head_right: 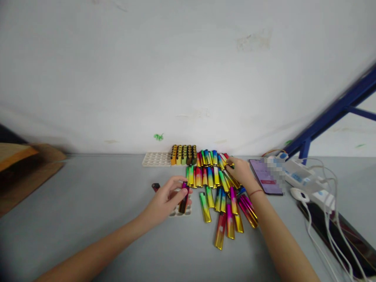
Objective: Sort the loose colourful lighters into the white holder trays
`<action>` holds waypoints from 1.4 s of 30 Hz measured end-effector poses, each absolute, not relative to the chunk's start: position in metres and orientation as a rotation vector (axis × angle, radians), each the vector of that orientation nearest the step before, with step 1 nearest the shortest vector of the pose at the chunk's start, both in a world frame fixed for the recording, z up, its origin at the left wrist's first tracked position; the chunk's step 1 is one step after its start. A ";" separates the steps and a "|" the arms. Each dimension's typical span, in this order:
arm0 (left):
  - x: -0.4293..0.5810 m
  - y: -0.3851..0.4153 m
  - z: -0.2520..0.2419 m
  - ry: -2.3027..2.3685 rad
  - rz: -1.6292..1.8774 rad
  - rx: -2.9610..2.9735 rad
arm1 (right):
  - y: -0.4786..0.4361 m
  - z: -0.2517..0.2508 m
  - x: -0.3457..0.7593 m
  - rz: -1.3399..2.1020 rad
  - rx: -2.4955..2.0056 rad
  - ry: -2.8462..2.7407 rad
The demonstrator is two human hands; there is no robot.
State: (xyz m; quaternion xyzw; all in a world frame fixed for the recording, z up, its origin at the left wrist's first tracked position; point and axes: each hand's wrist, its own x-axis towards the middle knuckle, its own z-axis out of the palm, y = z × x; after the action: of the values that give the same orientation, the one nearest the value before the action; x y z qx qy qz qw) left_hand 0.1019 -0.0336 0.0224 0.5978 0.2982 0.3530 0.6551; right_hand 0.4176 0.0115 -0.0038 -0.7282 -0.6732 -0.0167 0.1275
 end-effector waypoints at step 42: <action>0.062 -0.067 0.031 0.720 1.022 1.746 | -0.097 0.052 0.229 0.875 -1.160 -1.445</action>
State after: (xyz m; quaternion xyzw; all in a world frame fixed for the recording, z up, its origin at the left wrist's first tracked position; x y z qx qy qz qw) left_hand 0.0619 -0.0674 0.0312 0.7148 0.2946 0.4183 0.4767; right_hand 0.2289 -0.0967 0.0518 -0.4836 -0.6027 0.3648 0.5194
